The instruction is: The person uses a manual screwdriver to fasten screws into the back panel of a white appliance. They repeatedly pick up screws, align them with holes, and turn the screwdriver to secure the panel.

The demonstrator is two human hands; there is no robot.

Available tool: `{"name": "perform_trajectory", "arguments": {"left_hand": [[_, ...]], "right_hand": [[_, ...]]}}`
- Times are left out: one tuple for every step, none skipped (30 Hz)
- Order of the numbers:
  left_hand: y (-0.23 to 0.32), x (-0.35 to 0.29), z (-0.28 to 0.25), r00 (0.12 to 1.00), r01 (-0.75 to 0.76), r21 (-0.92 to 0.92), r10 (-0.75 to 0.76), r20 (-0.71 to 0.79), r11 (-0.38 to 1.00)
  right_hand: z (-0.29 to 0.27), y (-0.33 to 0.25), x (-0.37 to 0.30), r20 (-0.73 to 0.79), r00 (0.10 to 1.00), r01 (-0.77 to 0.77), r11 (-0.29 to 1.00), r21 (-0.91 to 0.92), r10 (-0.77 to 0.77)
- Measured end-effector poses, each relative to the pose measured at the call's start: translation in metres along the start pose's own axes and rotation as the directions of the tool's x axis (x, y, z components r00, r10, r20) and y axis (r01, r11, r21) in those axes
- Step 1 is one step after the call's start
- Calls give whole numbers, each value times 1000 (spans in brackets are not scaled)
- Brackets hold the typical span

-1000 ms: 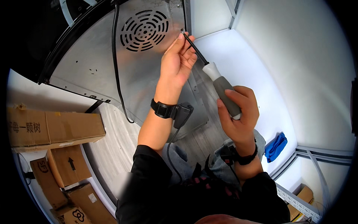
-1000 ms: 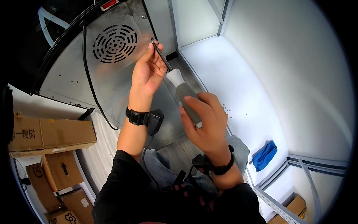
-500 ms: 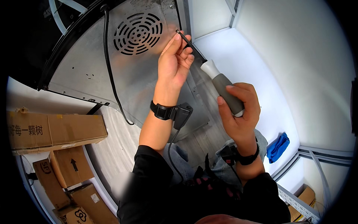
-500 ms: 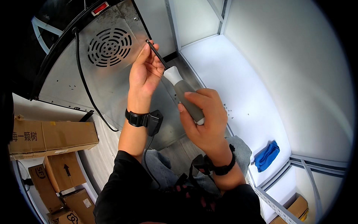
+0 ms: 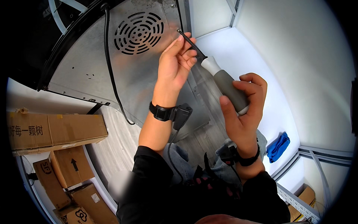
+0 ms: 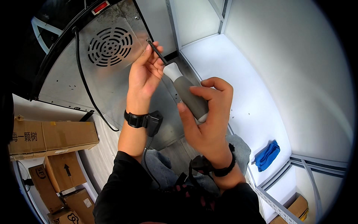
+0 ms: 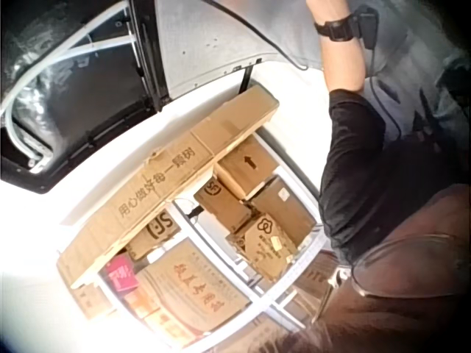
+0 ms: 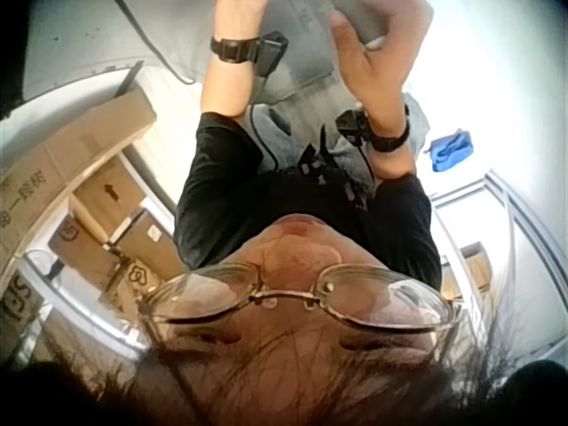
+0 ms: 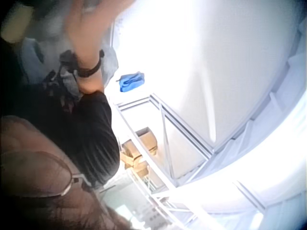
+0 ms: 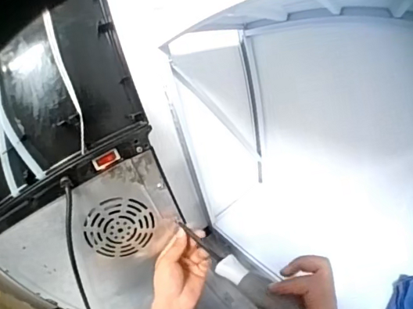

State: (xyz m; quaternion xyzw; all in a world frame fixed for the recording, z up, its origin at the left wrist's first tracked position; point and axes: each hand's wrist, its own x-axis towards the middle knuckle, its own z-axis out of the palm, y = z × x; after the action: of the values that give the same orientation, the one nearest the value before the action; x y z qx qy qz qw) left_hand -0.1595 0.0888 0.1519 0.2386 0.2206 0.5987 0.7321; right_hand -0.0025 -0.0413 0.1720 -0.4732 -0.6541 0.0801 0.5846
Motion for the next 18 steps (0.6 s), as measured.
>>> {"name": "perform_trajectory", "arguments": {"left_hand": [[1,-3,3,999,28,12,-29,37,1000],[3,-7,8,996,56,25,-58,74,998],[3,-10,11,990,83,37,-86,112,996],[3,-11,11,992,58,70,-65,105,996],[2,-10,9,994,34,103,-44,99,994],[1,-10,7,996,7,135,-20,92,991],[0,-10,4,995,9,122,-21,100,992],[-1,-8,1,994,11,109,-23,108,994],[-2,-7,1,992,18,93,-29,119,995],[-3,-7,2,990,17,97,-30,137,995],[-3,-7,3,988,16,100,-31,154,995],[-2,-8,4,986,11,108,-29,166,994],[-1,-11,5,983,22,142,-47,175,990],[1,-15,7,981,32,175,-65,184,984],[2,-17,8,977,43,209,-85,195,977],[2,-19,8,978,30,212,-73,194,977],[0,-20,7,979,17,216,-60,193,976],[0,-21,7,981,4,223,-47,190,975]], "right_hand": [[0,-1,-1,8,999,-31,997,70,31],[-1,-2,-2,18,998,-63,988,140,61],[-2,-3,-3,31,996,-94,974,207,89],[-1,-4,-4,6,996,-90,971,219,91],[3,-6,-5,-19,996,-86,969,231,93],[3,-8,-6,-2,994,-109,973,204,112],[3,-10,-7,14,991,-132,976,176,131],[0,-15,-8,65,983,-177,979,103,171],[-3,-18,-8,109,970,-219,975,22,215],[-1,-14,-4,118,983,-133,990,-46,137],[0,-9,-3,85,994,-69,996,-65,74],[2,-3,-2,56,998,-6,997,-77,10],[3,-3,0,27,998,56,994,-91,-54],[1,-12,-1,26,999,-20,993,-115,24],[2,-11,-3,12,999,-33,999,-24,33],[4,-7,-8,0,999,-44,997,67,44],[5,-6,-9,3,1000,-17,997,79,17],[6,-5,-11,6,1000,8,995,95,-9]]}}
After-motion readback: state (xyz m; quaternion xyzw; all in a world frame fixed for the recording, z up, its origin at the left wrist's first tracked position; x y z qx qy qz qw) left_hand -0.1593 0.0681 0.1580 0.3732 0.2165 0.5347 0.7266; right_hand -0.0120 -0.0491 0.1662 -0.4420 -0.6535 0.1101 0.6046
